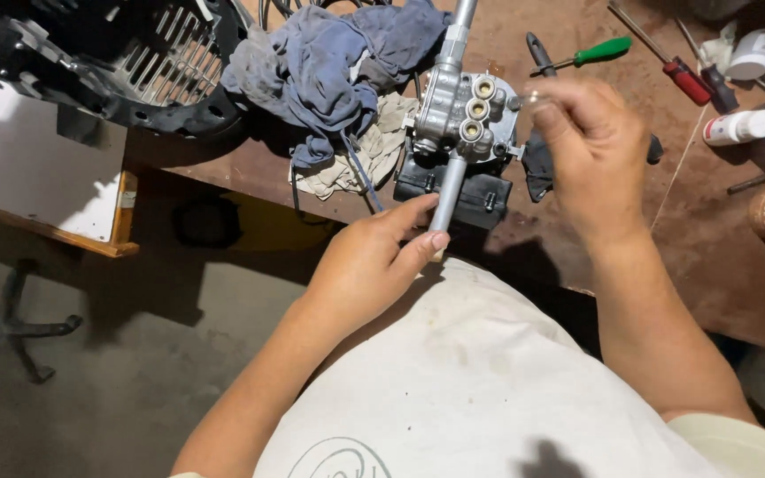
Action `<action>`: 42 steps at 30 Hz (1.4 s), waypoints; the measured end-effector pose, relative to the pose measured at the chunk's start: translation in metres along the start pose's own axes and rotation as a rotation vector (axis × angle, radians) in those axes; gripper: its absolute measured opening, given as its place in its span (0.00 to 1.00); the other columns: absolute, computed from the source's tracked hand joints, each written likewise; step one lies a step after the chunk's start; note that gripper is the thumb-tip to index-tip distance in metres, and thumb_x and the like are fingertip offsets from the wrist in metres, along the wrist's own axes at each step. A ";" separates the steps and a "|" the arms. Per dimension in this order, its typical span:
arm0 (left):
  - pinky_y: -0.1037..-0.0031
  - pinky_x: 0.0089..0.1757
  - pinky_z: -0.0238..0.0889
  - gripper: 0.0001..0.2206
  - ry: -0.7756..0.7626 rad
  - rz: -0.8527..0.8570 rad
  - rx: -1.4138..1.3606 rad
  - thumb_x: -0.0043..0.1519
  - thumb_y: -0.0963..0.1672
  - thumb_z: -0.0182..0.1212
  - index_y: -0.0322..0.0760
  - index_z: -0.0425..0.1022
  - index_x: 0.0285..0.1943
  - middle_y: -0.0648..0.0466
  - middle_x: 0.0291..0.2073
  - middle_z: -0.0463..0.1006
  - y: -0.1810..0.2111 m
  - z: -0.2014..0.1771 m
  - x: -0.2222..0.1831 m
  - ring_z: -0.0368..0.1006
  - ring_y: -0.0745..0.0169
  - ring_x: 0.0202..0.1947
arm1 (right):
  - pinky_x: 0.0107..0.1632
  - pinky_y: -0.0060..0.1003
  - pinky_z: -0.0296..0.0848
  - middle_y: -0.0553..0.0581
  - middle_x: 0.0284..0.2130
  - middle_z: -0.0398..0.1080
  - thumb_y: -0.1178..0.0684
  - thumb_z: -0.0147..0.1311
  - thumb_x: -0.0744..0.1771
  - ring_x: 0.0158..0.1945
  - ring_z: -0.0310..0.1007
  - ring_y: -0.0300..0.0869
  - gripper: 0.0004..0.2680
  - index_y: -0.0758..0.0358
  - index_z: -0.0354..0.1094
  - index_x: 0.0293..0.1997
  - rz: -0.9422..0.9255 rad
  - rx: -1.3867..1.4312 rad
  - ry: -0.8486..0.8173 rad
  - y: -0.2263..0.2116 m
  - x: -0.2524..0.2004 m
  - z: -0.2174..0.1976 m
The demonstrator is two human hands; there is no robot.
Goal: Assembling and adjusting the internal components of a mechanical pump using hand tools on a workbench.
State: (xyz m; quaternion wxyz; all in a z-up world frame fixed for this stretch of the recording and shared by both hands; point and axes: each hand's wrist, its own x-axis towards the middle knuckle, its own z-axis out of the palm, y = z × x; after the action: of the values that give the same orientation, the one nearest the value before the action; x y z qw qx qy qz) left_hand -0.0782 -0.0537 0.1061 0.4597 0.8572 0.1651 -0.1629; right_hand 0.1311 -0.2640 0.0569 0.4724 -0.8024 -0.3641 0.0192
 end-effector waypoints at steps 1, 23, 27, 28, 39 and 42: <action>0.53 0.45 0.77 0.31 0.000 0.006 -0.004 0.75 0.57 0.53 0.47 0.73 0.85 0.54 0.63 0.92 -0.004 -0.005 -0.001 0.89 0.45 0.55 | 0.62 0.50 0.76 0.63 0.56 0.84 0.51 0.61 0.84 0.60 0.80 0.53 0.10 0.67 0.83 0.67 -0.001 -0.007 0.000 -0.004 -0.008 0.003; 0.53 0.54 0.82 0.14 -0.176 0.317 -0.160 0.79 0.47 0.63 0.44 0.88 0.69 0.48 0.51 0.94 -0.130 -0.095 0.075 0.90 0.40 0.55 | 0.51 0.53 0.83 0.65 0.39 0.82 0.63 0.74 0.77 0.44 0.85 0.61 0.02 0.67 0.86 0.54 0.156 -0.363 0.190 -0.077 -0.050 0.070; 0.51 0.54 0.82 0.15 -0.203 0.351 -0.167 0.79 0.47 0.63 0.43 0.88 0.69 0.46 0.49 0.94 -0.128 -0.099 0.078 0.90 0.37 0.54 | 0.50 0.54 0.82 0.69 0.39 0.82 0.63 0.72 0.78 0.44 0.86 0.63 0.01 0.69 0.85 0.56 0.266 -0.318 0.245 -0.087 -0.052 0.076; 0.51 0.54 0.82 0.15 -0.202 0.349 -0.165 0.79 0.47 0.63 0.43 0.88 0.69 0.46 0.49 0.94 -0.129 -0.098 0.078 0.90 0.37 0.54 | 0.50 0.54 0.82 0.69 0.39 0.82 0.63 0.72 0.78 0.44 0.86 0.63 0.01 0.69 0.85 0.56 0.266 -0.315 0.245 -0.089 -0.049 0.076; 0.54 0.51 0.83 0.14 -0.135 0.394 -0.205 0.79 0.47 0.65 0.43 0.88 0.69 0.46 0.48 0.94 -0.113 -0.092 0.079 0.91 0.39 0.51 | 0.50 0.49 0.84 0.61 0.38 0.83 0.62 0.78 0.75 0.45 0.88 0.57 0.04 0.60 0.88 0.54 0.294 -0.469 0.139 -0.092 -0.042 0.072; 0.55 0.50 0.83 0.14 -0.116 0.396 -0.228 0.79 0.47 0.65 0.42 0.88 0.69 0.48 0.47 0.94 -0.109 -0.088 0.077 0.91 0.41 0.50 | 0.49 0.47 0.86 0.59 0.38 0.83 0.61 0.75 0.76 0.46 0.88 0.54 0.03 0.59 0.88 0.54 0.336 -0.440 0.156 -0.092 -0.052 0.082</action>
State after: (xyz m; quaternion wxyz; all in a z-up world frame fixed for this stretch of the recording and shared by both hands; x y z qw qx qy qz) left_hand -0.0453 0.0876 0.0383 0.5853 0.8047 -0.0157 -0.0986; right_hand 0.0102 -0.2077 0.0663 0.3038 -0.9337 -0.1843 -0.0439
